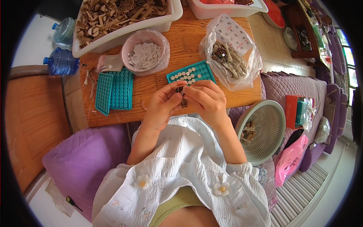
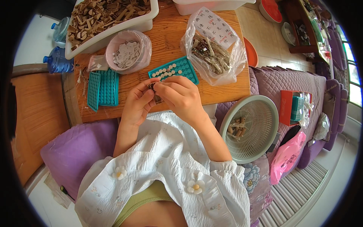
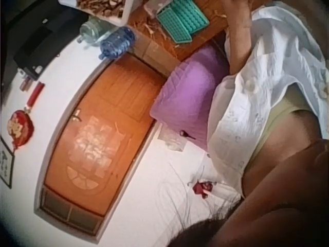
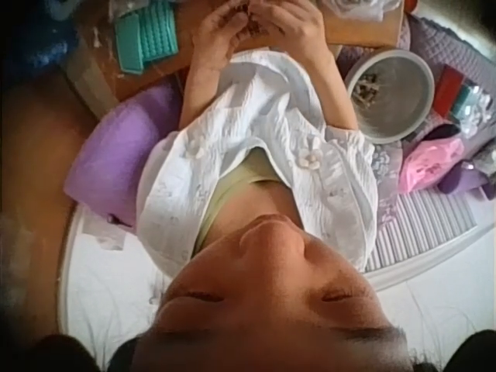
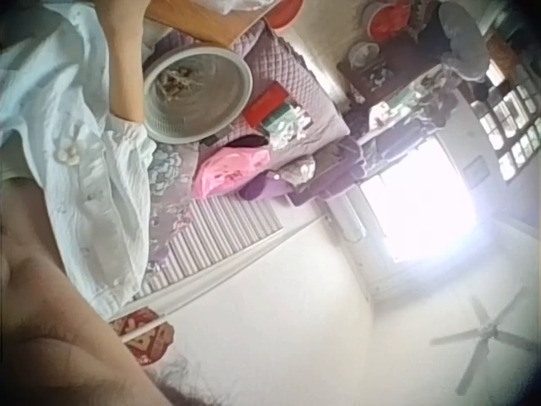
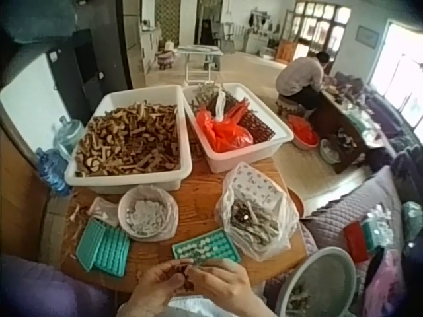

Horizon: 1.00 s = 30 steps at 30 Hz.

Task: The person assembles small parts into cylindrical housings by hand, places assembled pieces into a basket, presses round components into a grid tray, and retrieves materials from plastic bags to assemble additional housings.

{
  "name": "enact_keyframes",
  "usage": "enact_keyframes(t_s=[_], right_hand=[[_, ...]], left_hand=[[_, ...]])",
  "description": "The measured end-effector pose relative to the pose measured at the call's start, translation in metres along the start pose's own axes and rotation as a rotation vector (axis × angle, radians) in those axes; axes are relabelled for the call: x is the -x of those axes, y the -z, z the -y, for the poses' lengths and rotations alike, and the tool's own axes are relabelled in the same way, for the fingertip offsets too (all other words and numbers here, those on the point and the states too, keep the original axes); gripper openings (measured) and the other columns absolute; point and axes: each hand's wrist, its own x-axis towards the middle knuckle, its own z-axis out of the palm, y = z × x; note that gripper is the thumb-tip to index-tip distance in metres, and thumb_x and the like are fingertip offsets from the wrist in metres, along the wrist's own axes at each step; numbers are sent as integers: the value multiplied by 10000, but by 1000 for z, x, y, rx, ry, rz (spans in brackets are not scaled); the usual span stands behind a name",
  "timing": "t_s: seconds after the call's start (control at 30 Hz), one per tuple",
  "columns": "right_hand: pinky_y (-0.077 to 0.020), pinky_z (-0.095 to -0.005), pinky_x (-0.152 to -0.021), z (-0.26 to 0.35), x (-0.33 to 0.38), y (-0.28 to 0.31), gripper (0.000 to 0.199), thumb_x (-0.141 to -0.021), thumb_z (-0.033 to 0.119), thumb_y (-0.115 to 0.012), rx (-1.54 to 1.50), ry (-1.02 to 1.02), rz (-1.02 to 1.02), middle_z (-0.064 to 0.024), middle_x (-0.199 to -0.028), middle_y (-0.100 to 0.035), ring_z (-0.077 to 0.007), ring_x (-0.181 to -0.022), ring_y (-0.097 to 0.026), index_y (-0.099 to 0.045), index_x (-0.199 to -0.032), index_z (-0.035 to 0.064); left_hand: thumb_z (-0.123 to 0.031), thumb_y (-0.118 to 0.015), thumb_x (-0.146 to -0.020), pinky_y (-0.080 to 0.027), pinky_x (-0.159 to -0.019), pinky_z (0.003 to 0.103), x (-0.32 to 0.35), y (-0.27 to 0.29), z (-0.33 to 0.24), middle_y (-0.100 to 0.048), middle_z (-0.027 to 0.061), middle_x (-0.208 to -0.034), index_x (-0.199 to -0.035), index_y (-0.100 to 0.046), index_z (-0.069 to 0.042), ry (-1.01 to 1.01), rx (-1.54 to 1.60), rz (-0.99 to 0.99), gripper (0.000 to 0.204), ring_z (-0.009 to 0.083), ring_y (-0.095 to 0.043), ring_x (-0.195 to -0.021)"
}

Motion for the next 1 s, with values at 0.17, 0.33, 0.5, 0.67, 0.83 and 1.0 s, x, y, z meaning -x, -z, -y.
enact_keyframes(t_s=[0.17, 0.33, 0.5, 0.67, 0.83, 1.0], right_hand=[[-495, -320, -626, -3, 3, 4, 212, -708, 12, -672, -82, -197, 47, -62, -812, -642, -225, -733, -608, -633, -912, 55], [-485, -364, -656, -46, 5, 3, 195, -791, 50, -602, 85, -598, 29, -120, -873, -622, -307, -760, -603, -615, -985, 54], [-483, -337, -657, -73, 7, -1, 192, -798, 86, -618, 267, -562, 49, -133, -874, -621, -272, -726, -614, -624, -984, 40], [-479, -353, -651, -80, -1, -3, 175, -778, 89, -632, 307, -601, 169, -137, -846, -621, -285, -726, -615, -637, -945, 41], [-481, -334, -640, -80, -4, 1, 160, -766, 80, -640, 345, -590, 182, -125, -794, -621, -270, -694, -612, -638, -918, 34], [-479, -284, -618, -48, -6, 14, 94, -803, 64, -617, 19, -634, 67, -79, -786, -618, -188, -682, -609, -618, -888, 25]], left_hand=[[-91, -505, -906, -515, -743, 222, -1, -3, 1, -597, 71, -1024, -1190, -493, 4, -20, 4, -48, 300, 118, -610, -881], [-116, -490, -913, -523, -778, 279, 1, -6, 0, -600, 112, -1013, -1168, -493, 13, -30, -146, -40, 285, 176, -625, -884], [-109, -490, -912, -522, -788, 282, 4, -7, 0, -599, 118, -1013, -1154, -499, 21, -26, -166, -20, 274, 182, -626, -879], [-96, -508, -906, -522, -796, 286, 3, -6, 1, -599, 117, -1013, -1148, -506, 27, -8, -146, 4, 271, 179, -624, -873], [-155, -544, -901, -533, -763, 289, 5, -7, 1, -602, 120, -1031, -1188, -493, 8, 7, -201, 11, 334, 175, -632, -860], [-174, -597, -871, -530, -761, 292, 9, -8, -2, -603, 113, -1034, -1188, -500, 7, -1, -203, 61, 378, 174, -631, -856]])
